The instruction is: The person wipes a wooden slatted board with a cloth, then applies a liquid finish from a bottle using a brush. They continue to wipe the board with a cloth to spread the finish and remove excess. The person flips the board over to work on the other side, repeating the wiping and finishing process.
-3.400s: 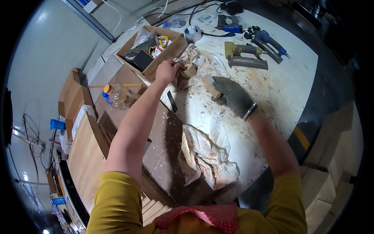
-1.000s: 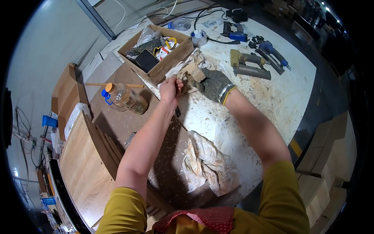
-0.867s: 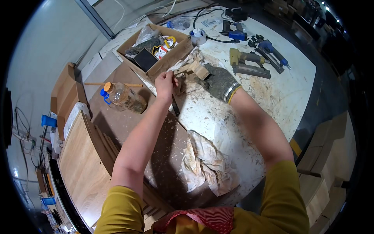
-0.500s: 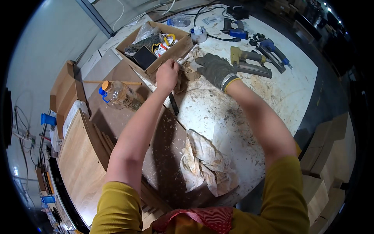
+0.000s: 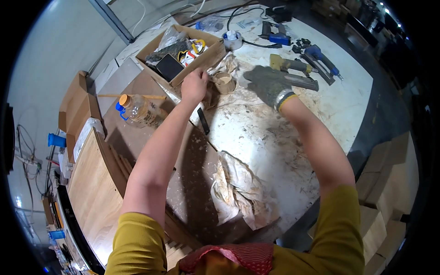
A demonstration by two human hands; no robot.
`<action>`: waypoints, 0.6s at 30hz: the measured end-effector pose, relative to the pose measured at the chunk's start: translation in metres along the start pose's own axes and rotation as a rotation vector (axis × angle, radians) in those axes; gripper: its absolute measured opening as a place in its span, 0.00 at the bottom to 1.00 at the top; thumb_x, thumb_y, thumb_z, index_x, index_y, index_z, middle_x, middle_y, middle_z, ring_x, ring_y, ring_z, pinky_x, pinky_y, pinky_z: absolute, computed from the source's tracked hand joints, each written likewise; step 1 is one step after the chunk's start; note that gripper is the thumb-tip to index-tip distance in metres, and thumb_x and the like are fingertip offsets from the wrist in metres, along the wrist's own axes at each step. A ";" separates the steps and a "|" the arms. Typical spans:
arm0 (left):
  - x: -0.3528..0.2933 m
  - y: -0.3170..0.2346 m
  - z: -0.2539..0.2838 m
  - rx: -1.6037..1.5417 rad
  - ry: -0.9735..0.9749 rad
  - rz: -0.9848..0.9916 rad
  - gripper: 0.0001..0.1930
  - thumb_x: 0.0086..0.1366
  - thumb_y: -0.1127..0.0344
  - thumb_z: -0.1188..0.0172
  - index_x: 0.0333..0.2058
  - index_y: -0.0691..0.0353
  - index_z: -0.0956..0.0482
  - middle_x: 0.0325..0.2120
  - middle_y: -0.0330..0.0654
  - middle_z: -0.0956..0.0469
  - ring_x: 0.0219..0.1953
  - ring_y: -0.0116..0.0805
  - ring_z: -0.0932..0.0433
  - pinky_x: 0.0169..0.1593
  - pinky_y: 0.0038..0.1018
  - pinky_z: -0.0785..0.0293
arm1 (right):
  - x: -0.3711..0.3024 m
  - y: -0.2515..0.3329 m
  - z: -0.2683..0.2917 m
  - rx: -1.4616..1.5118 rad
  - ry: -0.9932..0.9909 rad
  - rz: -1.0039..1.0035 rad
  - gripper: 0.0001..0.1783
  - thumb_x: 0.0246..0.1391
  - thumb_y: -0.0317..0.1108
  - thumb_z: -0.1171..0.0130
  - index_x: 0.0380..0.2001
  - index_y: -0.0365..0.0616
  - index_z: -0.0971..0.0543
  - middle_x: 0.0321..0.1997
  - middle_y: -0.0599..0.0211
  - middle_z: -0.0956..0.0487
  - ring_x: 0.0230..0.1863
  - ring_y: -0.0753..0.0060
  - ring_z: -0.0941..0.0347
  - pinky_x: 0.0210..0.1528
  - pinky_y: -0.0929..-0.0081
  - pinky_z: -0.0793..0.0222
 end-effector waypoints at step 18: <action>-0.263 0.060 0.266 0.275 0.212 -0.208 0.16 0.66 0.53 0.47 0.31 0.62 0.24 0.25 0.51 0.24 0.30 0.52 0.24 0.34 0.40 0.30 | -0.339 0.179 -0.013 0.504 -0.192 0.385 0.23 0.53 0.24 0.41 0.53 0.36 0.29 0.49 0.56 0.23 0.50 0.59 0.26 0.51 0.68 0.30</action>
Point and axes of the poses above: each hand's wrist, its own x-axis towards the middle knuckle, its own z-axis out of the back of the hand, y = z × x, the point moved 7 cm from there along x, towards the middle knuckle
